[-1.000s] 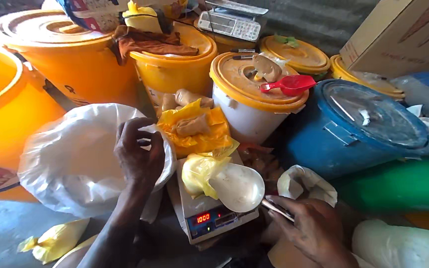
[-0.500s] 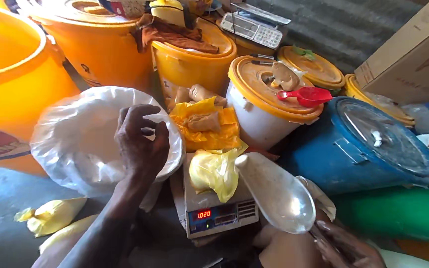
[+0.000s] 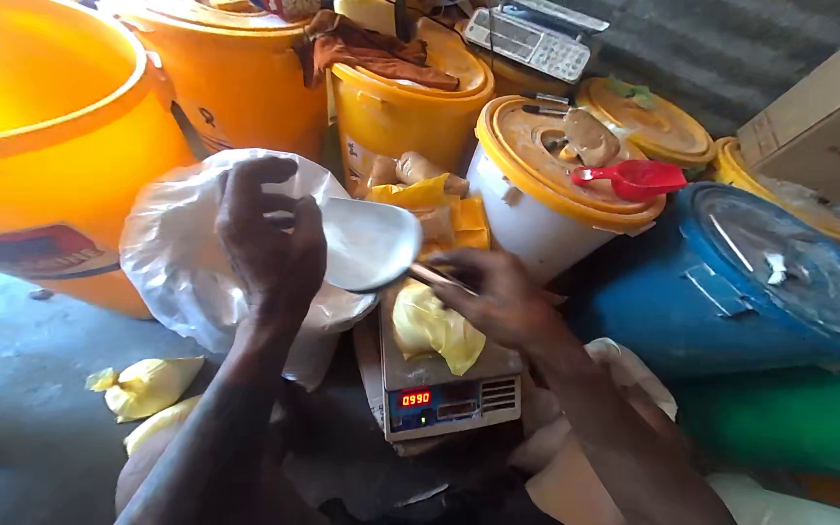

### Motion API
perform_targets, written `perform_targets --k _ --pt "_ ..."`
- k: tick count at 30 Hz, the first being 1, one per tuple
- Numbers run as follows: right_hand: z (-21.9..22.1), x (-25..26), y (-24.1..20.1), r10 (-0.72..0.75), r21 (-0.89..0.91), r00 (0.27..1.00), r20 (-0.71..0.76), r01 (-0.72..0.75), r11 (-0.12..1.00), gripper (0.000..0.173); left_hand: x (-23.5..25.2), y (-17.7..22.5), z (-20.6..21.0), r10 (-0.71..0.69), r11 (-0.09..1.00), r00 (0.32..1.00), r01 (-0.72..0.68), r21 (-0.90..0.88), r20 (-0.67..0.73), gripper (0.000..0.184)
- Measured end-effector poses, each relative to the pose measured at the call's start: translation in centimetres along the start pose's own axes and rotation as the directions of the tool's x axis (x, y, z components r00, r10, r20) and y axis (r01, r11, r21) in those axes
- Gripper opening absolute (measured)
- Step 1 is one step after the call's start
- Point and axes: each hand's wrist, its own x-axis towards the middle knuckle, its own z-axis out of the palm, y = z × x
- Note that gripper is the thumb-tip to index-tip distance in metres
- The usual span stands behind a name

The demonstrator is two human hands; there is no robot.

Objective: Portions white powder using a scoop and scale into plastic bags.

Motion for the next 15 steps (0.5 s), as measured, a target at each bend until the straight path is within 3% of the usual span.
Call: perform_targets --k 4,8,12,15 --pt "3.9 4.3 -2.8 -0.062 0.045 0.998 0.022 0.061 0.997 0.027 0.4 -0.4 -0.5 -0.006 1.000 0.999 0.005 -0.029 -0.047 0.031" --pt "1.9 3.7 -2.8 -0.224 0.000 0.974 0.018 0.224 0.975 0.021 0.2 -0.1 -0.7 -0.039 0.999 0.999 0.039 0.006 -0.012 0.030" --pt "-3.2 2.2 0.6 -0.267 -0.114 0.962 -0.050 0.260 0.959 0.025 -1.5 1.4 -0.4 -0.032 0.999 0.960 0.023 0.037 0.277 0.037" --pt "-6.4 1.0 4.9 -0.135 -0.143 0.990 -0.051 0.126 0.982 0.030 -3.2 1.4 1.5 -0.021 0.990 0.830 -0.061 0.128 0.557 0.065"
